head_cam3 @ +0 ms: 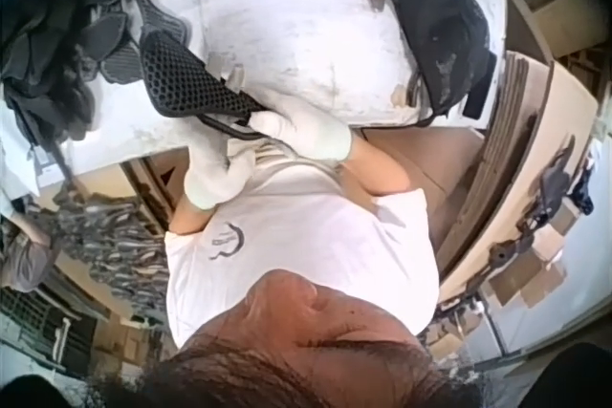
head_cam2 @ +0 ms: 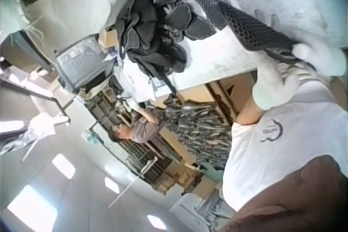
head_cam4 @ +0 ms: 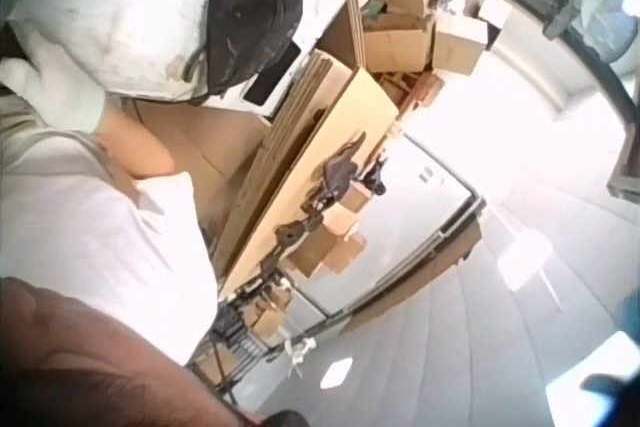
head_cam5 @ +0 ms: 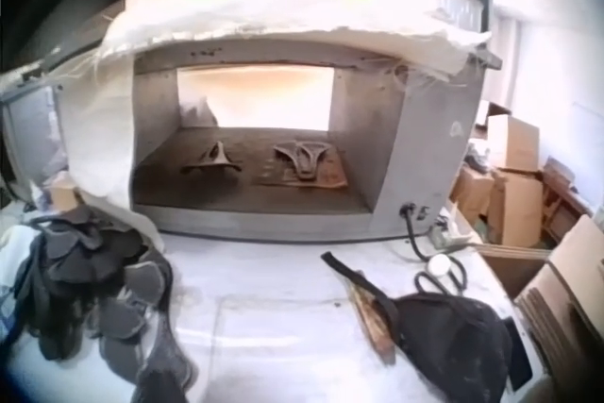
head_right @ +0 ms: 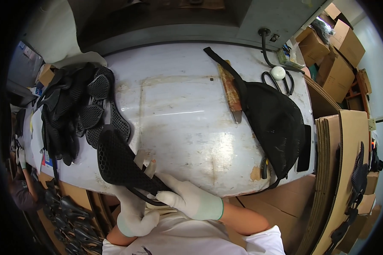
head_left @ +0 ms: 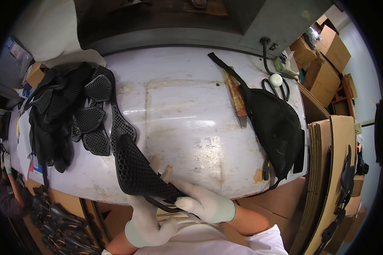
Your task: The recorder is seen inspecting and handling bicycle saddle components at a workstation.
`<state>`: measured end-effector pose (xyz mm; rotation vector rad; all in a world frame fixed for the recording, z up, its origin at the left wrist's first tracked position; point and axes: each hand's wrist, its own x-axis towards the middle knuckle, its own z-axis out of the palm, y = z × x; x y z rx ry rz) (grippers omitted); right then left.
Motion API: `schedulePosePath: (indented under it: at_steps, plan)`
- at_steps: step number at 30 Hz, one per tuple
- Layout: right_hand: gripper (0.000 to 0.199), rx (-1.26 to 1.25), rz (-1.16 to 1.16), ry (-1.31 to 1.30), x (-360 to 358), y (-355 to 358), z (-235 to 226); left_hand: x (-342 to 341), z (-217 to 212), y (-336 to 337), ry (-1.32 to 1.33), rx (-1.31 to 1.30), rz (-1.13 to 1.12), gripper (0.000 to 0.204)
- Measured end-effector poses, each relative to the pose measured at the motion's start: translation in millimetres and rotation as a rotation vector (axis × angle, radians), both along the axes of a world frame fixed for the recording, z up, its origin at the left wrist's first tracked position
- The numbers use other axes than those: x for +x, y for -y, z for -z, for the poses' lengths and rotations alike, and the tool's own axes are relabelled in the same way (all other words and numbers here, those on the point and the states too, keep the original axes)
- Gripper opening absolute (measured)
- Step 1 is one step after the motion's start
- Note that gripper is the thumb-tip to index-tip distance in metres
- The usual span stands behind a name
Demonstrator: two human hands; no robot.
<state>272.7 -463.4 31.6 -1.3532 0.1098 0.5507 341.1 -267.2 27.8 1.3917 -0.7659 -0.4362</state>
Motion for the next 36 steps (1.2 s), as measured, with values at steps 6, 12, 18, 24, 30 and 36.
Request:
schedulePosePath:
  at_steps: [6, 12, 18, 24, 30, 36]
  plan:
    - [0.090, 0.364, 0.312, 0.038, -16.6, -32.6, 31.4, -16.1, 5.6, 9.6, -0.345, -0.205, -0.067, 0.119]
    - [0.082, 0.000, 0.306, 0.196, -26.9, -32.3, 7.6, -0.5, -19.7, 8.8, -0.660, 0.055, -0.375, 0.073]
    - [0.077, -0.887, 0.685, 0.663, -11.7, 11.6, 2.7, 12.9, -34.1, -12.9, -0.835, 0.046, -0.161, 0.055]
    - [0.042, -0.404, 0.062, 0.386, 5.8, 54.2, -62.3, 18.2, -0.6, -41.9, -0.963, 0.128, 0.339, 0.048]
    - [0.020, -0.337, 0.169, 0.779, -1.6, 38.6, -34.3, 17.3, -3.2, -45.3, -0.963, 0.133, 0.357, 0.044]
    - [0.026, -0.265, 0.126, 0.828, -7.1, 38.5, -25.1, 32.7, -17.4, -39.9, -0.620, 0.382, 0.514, 0.047]
